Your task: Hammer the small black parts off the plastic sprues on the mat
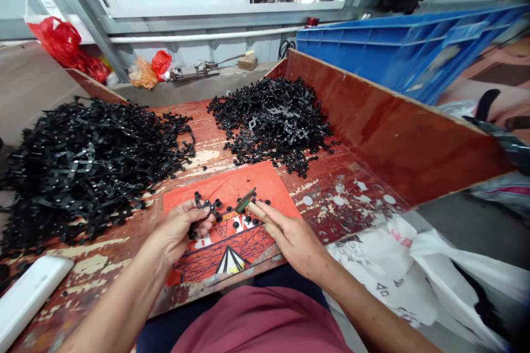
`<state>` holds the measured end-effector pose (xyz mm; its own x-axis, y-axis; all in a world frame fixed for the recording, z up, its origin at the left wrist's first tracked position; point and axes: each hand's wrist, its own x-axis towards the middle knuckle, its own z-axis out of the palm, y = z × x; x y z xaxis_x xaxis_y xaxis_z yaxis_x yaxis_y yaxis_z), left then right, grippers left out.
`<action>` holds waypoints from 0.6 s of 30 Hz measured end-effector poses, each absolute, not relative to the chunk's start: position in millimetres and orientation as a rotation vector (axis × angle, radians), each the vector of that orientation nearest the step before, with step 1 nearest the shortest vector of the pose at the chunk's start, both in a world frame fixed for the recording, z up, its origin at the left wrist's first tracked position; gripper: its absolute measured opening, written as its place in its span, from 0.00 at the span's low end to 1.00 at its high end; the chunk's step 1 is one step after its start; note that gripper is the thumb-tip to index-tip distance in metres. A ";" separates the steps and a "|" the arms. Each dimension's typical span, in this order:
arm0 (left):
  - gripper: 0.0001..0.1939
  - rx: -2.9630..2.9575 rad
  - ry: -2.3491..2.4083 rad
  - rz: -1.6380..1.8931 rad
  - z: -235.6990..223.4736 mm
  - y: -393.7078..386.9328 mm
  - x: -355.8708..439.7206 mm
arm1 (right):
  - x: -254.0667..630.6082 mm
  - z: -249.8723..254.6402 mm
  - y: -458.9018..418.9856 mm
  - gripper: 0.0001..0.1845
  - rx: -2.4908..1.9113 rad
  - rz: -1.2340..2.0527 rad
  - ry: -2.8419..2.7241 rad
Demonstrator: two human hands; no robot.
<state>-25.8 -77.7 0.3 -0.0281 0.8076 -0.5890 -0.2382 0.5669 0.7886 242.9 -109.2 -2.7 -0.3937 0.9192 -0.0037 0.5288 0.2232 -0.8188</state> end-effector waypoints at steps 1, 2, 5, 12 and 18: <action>0.09 0.525 1.372 0.910 -0.8 -76.6 -24.2 | 243.1 -2.5 -109.0 0.26 -1.328 1.053 -2.014; 0.09 0.506 1.394 0.915 -1.9 -75.8 -22.5 | 243.3 -2.3 -108.7 0.26 -1.326 1.054 -2.019; 0.08 0.487 1.437 0.918 -5.2 -74.7 -17.8 | 243.1 -3.1 -108.0 0.26 -1.328 1.042 -2.046; 0.09 0.534 1.518 0.951 -5.6 -77.9 -13.1 | 242.3 -5.5 -107.6 0.27 -1.353 0.970 -2.143; 0.09 0.607 1.546 0.998 -7.7 -79.1 -9.9 | 232.0 15.5 -106.3 0.28 -1.282 0.843 -2.179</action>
